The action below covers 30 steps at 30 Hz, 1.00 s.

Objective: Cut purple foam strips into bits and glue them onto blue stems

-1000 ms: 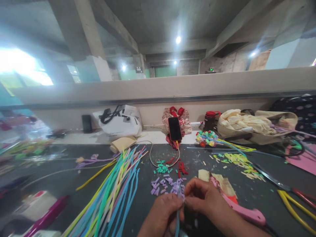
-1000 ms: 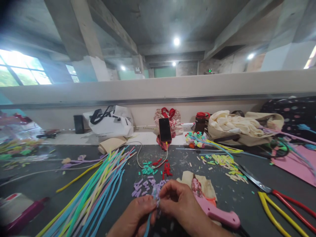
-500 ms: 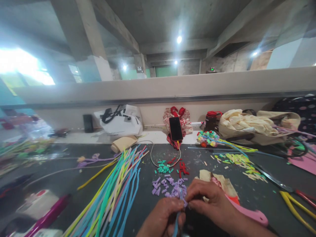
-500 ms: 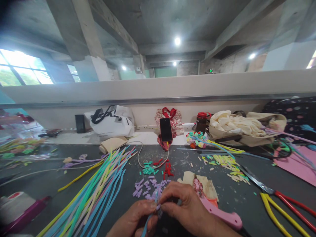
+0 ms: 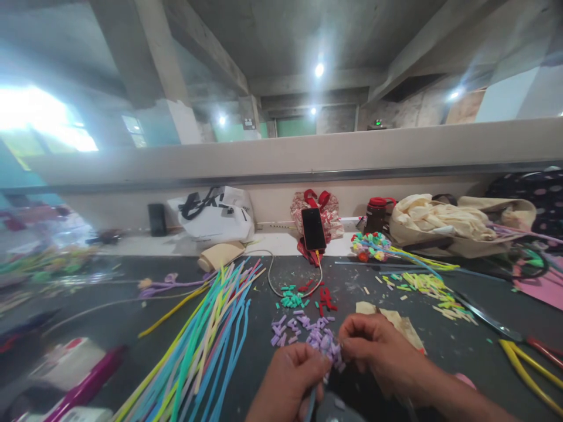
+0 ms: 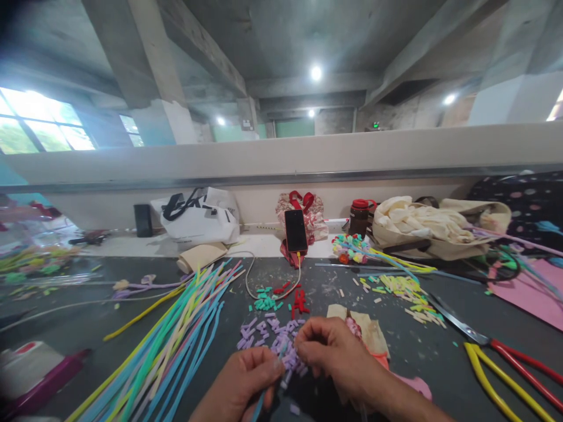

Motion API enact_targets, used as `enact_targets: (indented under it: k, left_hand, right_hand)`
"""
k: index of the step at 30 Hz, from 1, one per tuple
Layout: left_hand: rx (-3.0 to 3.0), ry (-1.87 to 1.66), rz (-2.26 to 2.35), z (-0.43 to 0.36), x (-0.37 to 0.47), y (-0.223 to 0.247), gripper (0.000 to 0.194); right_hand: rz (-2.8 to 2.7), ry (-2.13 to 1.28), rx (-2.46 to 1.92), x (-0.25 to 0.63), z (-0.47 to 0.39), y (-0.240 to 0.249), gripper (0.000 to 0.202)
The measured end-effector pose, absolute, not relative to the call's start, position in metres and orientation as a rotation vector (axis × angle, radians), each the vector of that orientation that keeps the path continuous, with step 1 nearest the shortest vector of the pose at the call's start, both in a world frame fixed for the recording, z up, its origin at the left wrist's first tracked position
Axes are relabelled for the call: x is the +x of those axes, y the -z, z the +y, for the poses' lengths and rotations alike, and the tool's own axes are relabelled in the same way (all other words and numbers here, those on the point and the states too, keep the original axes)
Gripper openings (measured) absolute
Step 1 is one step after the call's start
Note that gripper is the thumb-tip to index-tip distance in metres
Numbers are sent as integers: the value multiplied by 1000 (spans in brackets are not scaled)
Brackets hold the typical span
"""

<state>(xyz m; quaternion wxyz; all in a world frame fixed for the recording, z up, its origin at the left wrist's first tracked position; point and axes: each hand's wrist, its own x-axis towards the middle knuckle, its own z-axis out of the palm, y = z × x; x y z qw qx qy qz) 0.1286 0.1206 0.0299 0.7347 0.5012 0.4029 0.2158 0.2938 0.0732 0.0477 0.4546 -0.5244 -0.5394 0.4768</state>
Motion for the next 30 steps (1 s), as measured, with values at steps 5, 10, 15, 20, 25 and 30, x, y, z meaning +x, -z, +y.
enact_targets:
  k: [5,10,15,20,25,30]
  left_hand:
    - [1143,-476,922,117,129,-30,26]
    - [1162,-452,943,115,131,-34,18]
    - [1194,-416,964,114,131,-37,15]
    - [1206,-411,972,118,133,-34,16]
    - [1224,-440,949,121,133,-28,22]
    - [1272,-461,917,118,130,-32,23]
  right_hand:
    - [-1612,-876,-1394,292,72,-56,8]
    - [-1835,-568,-1423,289,69,-62,11]
    - [-1866,-501,-1417,288,66,-60,12]
    - [-1886,-457,-1418,289,66,-59,11]
    - [-1879,-388,-1435,288,66,-56,11]
    - [-1860,-368,-1465,287,65,-52,11]
